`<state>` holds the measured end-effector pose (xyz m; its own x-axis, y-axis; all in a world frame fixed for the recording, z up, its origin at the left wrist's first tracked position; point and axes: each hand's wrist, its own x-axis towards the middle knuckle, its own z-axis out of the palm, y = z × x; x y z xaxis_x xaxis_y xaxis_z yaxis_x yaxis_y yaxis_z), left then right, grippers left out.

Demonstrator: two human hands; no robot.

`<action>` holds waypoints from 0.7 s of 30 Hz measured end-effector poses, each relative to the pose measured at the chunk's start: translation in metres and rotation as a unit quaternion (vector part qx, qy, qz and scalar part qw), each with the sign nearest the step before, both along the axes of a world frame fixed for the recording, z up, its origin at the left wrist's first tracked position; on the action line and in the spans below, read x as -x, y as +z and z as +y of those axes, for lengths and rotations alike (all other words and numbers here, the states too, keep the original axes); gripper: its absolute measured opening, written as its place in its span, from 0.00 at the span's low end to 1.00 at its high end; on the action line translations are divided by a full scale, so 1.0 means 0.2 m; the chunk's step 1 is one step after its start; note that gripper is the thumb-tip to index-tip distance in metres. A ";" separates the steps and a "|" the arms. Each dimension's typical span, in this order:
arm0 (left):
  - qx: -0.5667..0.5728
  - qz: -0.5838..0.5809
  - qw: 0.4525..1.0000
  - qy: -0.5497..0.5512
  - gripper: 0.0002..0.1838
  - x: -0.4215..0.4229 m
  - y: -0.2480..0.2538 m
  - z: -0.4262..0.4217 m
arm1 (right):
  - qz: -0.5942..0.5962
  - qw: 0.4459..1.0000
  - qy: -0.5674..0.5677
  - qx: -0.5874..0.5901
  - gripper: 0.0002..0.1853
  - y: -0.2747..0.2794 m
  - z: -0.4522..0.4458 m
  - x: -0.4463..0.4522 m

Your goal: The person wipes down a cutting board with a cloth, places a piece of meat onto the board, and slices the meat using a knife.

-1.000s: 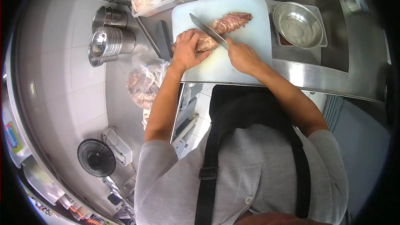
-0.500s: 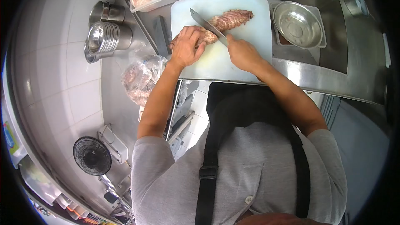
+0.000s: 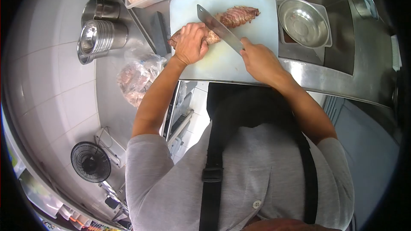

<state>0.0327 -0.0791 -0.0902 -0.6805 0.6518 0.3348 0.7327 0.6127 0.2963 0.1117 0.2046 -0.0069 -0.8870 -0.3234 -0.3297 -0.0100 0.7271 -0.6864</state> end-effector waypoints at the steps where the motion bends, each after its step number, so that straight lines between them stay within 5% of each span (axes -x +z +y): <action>1: -0.002 -0.001 1.000 -0.002 0.18 0.01 -0.01 0.00 | -0.003 1.000 -0.002 -0.001 0.16 0.02 0.01 0.00; 21: -0.022 -0.010 1.000 0.003 0.19 0.00 -0.03 0.00 | 0.004 1.000 0.026 -0.011 0.12 0.00 -0.04 0.06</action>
